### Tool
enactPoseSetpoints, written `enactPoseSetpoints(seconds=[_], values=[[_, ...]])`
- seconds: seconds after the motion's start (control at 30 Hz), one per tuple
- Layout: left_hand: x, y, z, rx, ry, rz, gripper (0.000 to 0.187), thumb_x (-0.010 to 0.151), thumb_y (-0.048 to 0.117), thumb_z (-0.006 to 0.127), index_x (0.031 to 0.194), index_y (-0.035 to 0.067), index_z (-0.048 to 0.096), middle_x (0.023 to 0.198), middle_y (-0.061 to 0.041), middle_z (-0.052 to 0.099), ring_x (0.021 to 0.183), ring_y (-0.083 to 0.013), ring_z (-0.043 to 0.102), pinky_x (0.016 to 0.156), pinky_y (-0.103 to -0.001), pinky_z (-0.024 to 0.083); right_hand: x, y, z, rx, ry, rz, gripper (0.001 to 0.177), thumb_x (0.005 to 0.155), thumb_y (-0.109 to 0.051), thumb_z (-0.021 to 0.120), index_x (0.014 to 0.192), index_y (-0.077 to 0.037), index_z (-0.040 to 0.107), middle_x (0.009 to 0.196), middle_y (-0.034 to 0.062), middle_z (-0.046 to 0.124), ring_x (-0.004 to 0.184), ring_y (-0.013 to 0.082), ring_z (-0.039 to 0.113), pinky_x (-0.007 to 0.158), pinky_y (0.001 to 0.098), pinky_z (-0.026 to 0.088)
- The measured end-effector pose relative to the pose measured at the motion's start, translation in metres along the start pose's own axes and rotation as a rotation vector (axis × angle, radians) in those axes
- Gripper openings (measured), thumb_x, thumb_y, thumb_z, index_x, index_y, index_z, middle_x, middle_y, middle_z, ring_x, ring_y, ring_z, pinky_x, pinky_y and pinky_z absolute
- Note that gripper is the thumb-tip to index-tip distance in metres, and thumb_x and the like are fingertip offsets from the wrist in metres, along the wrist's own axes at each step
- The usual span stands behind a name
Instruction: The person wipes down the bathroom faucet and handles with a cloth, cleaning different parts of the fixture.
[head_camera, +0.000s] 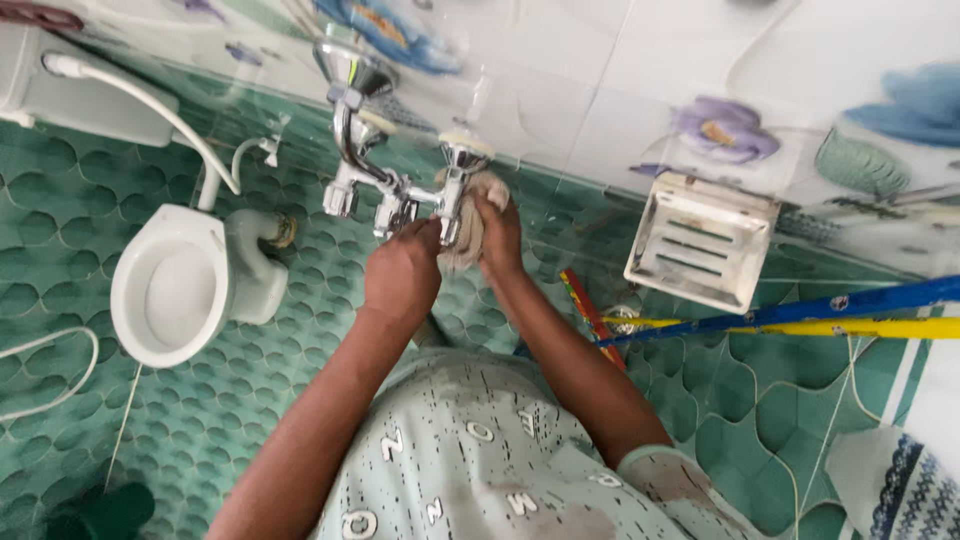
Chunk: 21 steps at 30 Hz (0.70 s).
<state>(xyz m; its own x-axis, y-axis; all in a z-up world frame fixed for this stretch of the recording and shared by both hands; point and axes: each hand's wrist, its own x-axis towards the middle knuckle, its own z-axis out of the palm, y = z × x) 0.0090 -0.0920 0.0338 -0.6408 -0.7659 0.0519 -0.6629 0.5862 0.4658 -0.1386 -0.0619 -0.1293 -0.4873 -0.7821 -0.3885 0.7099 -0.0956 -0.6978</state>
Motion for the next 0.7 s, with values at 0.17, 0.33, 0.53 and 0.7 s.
enactPoseSetpoints(seconds=[0.17, 0.33, 0.53, 0.7], values=[[0.003, -0.002, -0.003, 0.010, 0.028, -0.026, 0.027, 0.088, 0.005, 0.059, 0.113, 0.006, 0.069, 0.108, -0.014, 0.072, 0.088, -0.0365, 0.071, 0.071, -0.046, 0.057, -0.059, -0.021, -0.007, -0.129, -0.142, 0.091, 0.039, 0.093, -0.011, 0.065, 0.131, -0.002, 0.059, 0.119, 0.0088, 0.070, 0.107, 0.0176, 0.070, 0.095, 0.0318, 0.057], [0.001, 0.000, 0.003, -0.009, -0.042, -0.073, 0.034, 0.086, 0.005, 0.061, 0.119, 0.005, 0.068, 0.112, -0.013, 0.072, 0.085, -0.0371, 0.071, 0.069, -0.047, 0.057, -0.020, -0.015, -0.006, -0.131, -0.091, 0.021, 0.036, 0.100, -0.015, 0.065, 0.129, 0.005, 0.061, 0.115, 0.0114, 0.070, 0.100, 0.0198, 0.068, 0.089, 0.0355, 0.057], [0.001, 0.005, -0.001, 0.002, -0.069, -0.145, 0.028, 0.094, 0.007, 0.060, 0.120, 0.009, 0.068, 0.111, -0.010, 0.073, 0.088, -0.0358, 0.072, 0.070, -0.047, 0.056, -0.028, -0.006, 0.000, -0.166, 0.020, -0.020, 0.036, 0.097, -0.016, 0.066, 0.129, -0.002, 0.058, 0.115, 0.0073, 0.068, 0.104, 0.0155, 0.067, 0.092, 0.0322, 0.054], [-0.003, -0.001, 0.004, -0.013, -0.004, -0.058, 0.032, 0.089, 0.007, 0.060, 0.121, 0.006, 0.067, 0.114, -0.013, 0.072, 0.087, -0.0361, 0.071, 0.070, -0.046, 0.057, -0.038, -0.023, -0.005, -0.165, -0.061, -0.015, 0.036, 0.096, -0.014, 0.067, 0.128, 0.000, 0.059, 0.114, 0.0101, 0.068, 0.102, 0.0183, 0.067, 0.091, 0.0339, 0.055]])
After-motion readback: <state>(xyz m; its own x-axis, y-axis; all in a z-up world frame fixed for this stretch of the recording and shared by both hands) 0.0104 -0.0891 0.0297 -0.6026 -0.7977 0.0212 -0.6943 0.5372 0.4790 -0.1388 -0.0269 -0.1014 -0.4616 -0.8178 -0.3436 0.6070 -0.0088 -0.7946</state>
